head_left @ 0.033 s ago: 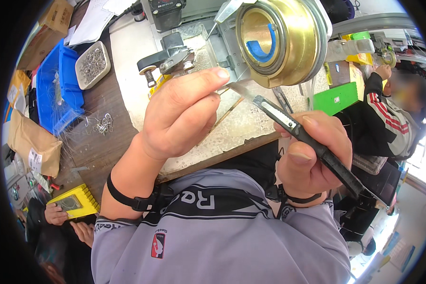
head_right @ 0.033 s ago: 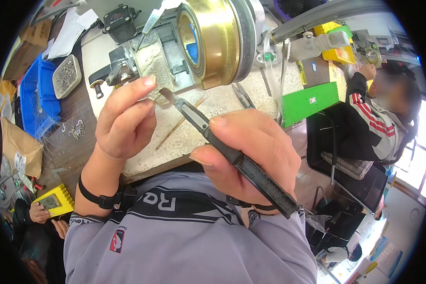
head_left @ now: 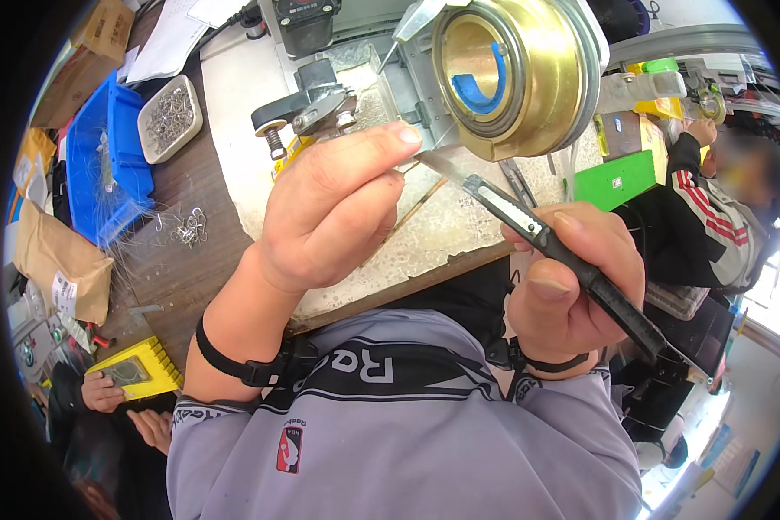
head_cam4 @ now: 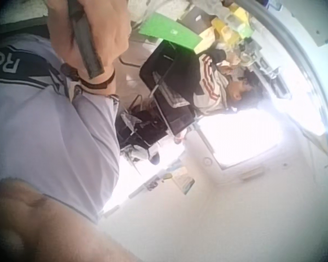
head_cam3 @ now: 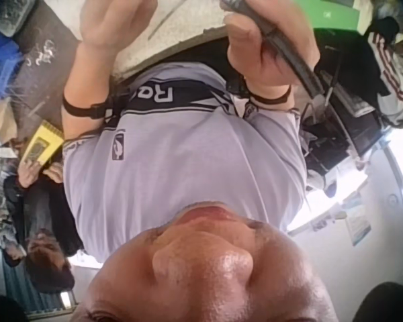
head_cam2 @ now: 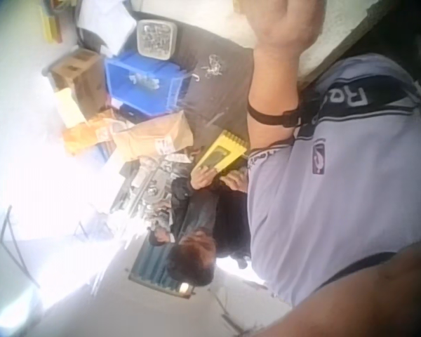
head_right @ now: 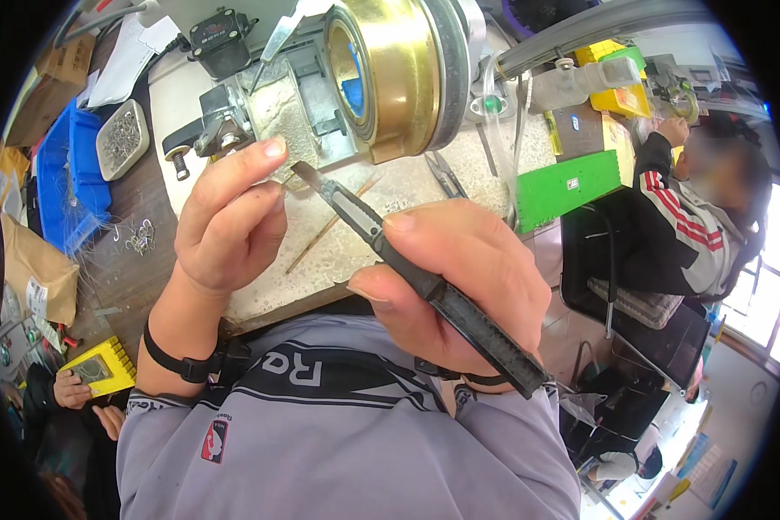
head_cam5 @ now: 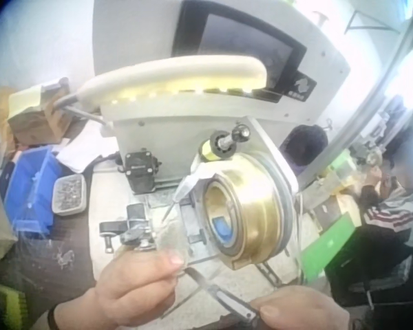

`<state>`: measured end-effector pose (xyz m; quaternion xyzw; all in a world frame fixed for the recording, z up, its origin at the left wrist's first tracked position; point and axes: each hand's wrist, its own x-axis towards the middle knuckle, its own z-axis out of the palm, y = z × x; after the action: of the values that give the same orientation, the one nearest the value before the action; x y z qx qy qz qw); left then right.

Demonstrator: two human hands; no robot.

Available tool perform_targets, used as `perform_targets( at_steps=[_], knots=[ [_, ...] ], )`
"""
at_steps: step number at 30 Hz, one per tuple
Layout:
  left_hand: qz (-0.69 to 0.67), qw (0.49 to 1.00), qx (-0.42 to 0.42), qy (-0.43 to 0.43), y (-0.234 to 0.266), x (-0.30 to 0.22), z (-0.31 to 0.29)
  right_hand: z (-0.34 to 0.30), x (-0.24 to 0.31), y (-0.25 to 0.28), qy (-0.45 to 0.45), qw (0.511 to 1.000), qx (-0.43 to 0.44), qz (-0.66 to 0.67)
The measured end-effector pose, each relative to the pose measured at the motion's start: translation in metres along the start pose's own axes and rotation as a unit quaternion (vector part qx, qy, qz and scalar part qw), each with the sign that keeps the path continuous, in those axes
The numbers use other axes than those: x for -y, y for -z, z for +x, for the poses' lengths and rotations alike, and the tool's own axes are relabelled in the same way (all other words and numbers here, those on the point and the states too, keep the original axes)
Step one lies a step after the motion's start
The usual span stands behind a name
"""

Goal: Using a winding machine and glue to assemble and secure components.

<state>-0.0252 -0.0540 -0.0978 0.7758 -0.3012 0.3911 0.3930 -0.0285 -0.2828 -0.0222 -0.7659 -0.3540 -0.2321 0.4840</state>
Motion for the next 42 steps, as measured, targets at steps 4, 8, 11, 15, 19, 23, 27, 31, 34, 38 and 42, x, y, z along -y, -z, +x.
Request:
perform_targets(
  at_steps=[4, 8, 11, 15, 19, 23, 27, 31, 34, 38, 42],
  knots=[
    [-0.005, 1.0, 0.002, -0.003, 0.0, 0.001, 0.001, 0.0, -0.001, -0.003, -0.002, 1.0, 0.007, 0.024],
    [-0.017, 1.0, 0.013, 0.006, 0.0, 0.001, 0.001, 0.0, -0.001, -0.008, -0.002, 0.998, 0.012, 0.054],
    [-0.013, 1.0, 0.015, 0.007, 0.0, 0.001, 0.001, 0.004, 0.001, -0.007, -0.01, 0.997, 0.064, 0.03],
    [-0.013, 1.0, 0.013, 0.006, -0.001, 0.001, 0.001, 0.012, 0.004, -0.014, -0.007, 0.996, 0.086, 0.012],
    [-0.012, 1.0, 0.01, 0.004, 0.0, 0.002, 0.001, 0.009, 0.002, -0.017, 0.004, 0.997, 0.081, 0.008],
    [-0.01, 1.0, 0.011, 0.002, 0.0, 0.001, 0.002, 0.009, 0.002, -0.017, 0.01, 0.996, 0.083, 0.001],
    [-0.011, 1.0, 0.008, -0.002, -0.001, 0.001, 0.002, 0.008, 0.001, -0.017, 0.011, 0.996, 0.09, -0.004],
    [-0.014, 1.0, 0.009, -0.004, 0.0, 0.001, 0.002, 0.009, 0.005, -0.015, 0.005, 0.996, 0.089, -0.006],
    [-0.011, 1.0, 0.009, -0.004, 0.0, 0.001, 0.002, 0.01, 0.006, -0.014, 0.003, 0.996, 0.084, -0.001],
    [-0.01, 1.0, 0.011, -0.006, 0.001, 0.001, 0.002, 0.008, 0.003, -0.019, 0.006, 0.997, 0.081, -0.005],
    [-0.017, 1.0, 0.005, -0.011, 0.0, 0.001, 0.003, 0.009, 0.007, -0.014, 0.013, 0.996, 0.085, -0.012]
  ],
)
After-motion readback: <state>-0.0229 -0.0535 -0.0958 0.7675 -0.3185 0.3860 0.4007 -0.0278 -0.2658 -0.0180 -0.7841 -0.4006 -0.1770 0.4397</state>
